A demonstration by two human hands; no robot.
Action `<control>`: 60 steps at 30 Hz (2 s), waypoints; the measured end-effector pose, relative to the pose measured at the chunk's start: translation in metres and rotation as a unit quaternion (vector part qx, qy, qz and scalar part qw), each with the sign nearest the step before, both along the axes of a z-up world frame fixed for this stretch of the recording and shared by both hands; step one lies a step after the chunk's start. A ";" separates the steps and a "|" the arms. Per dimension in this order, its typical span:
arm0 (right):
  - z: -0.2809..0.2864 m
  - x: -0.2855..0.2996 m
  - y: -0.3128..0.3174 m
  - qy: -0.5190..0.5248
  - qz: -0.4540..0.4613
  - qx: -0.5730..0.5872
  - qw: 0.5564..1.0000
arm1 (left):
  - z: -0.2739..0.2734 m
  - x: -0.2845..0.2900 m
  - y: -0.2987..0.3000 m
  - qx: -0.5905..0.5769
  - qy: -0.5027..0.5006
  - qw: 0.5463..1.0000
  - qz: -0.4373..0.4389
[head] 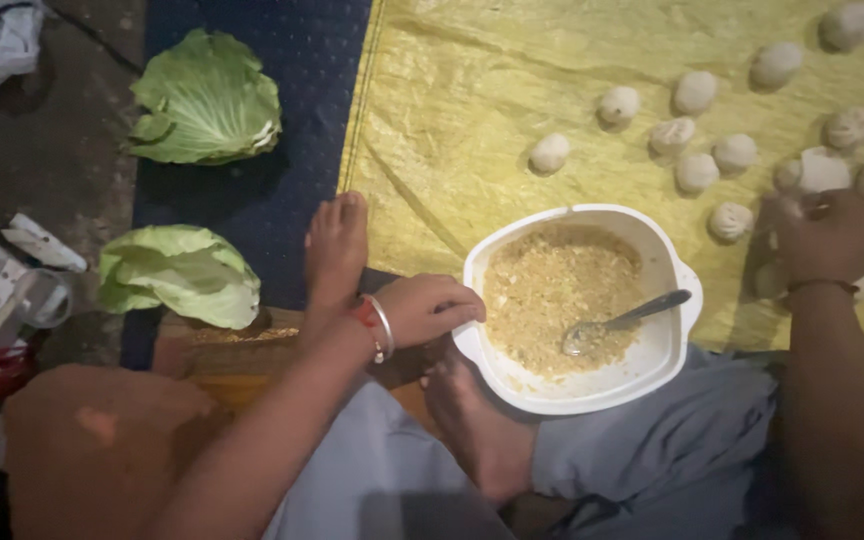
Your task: The person fills rounds of dough with a mixture from a bowl using a spoon, seals the edges by pleating them by hand, and places the completed dumplings on a yellow mat on the floor.
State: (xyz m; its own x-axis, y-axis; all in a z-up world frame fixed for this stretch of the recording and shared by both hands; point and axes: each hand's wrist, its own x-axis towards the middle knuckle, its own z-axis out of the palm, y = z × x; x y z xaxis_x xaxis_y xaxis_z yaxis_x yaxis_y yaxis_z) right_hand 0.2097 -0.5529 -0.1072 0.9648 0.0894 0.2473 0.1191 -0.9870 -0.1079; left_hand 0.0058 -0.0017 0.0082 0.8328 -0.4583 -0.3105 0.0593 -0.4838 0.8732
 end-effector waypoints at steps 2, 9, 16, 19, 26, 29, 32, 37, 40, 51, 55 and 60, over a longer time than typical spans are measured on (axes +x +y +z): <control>-0.015 0.003 -0.009 -0.019 -0.028 -0.008 0.999 | -0.007 -0.001 0.000 -0.018 0.014 1.000 0.013; -0.006 0.012 -0.018 -0.093 0.088 0.112 0.986 | 0.016 0.011 -0.003 0.020 -0.016 1.000 -0.001; 0.081 -0.028 0.033 0.140 0.144 0.414 0.888 | 0.075 0.019 -0.039 0.050 -0.238 0.951 0.190; 0.105 -0.075 0.100 0.260 0.145 0.557 0.775 | 0.073 0.028 -0.076 -0.199 -0.053 0.951 0.232; 0.141 -0.116 0.200 0.526 -0.001 0.703 0.478 | 0.036 0.011 -0.102 -0.316 0.077 0.925 0.196; 0.127 -0.118 0.221 0.520 -0.098 0.707 0.470 | 0.016 0.010 -0.099 -0.244 0.062 0.936 0.245; 0.112 -0.128 0.237 0.576 -0.117 0.702 0.401 | -0.002 0.017 -0.105 -0.276 0.216 0.882 0.315; 0.122 -0.147 0.258 0.600 -0.137 0.686 0.387 | -0.022 0.021 -0.097 -0.412 0.348 0.741 0.401; 0.134 -0.144 0.262 0.557 -0.108 0.694 0.443 | -0.023 0.015 -0.094 -0.409 0.216 0.806 0.369; 0.148 -0.123 0.246 0.517 0.003 0.800 0.304 | 0.000 0.013 -0.086 -0.469 0.235 0.815 0.246; 0.158 -0.119 0.237 0.486 -0.015 0.828 0.280 | -0.004 0.004 -0.088 -0.482 0.257 0.813 0.202; 0.175 -0.111 0.220 0.452 -0.014 0.811 0.372 | -0.016 0.001 -0.084 -0.492 0.278 0.788 0.245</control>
State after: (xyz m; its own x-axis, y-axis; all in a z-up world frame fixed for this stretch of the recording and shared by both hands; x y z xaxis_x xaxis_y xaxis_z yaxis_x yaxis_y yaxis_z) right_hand 0.0991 -0.3328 0.0683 0.7141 0.5160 -0.4730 -0.6972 0.4634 -0.5470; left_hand 0.0066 -0.0855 -0.0079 0.8456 -0.3701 -0.3848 0.5335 0.6112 0.5847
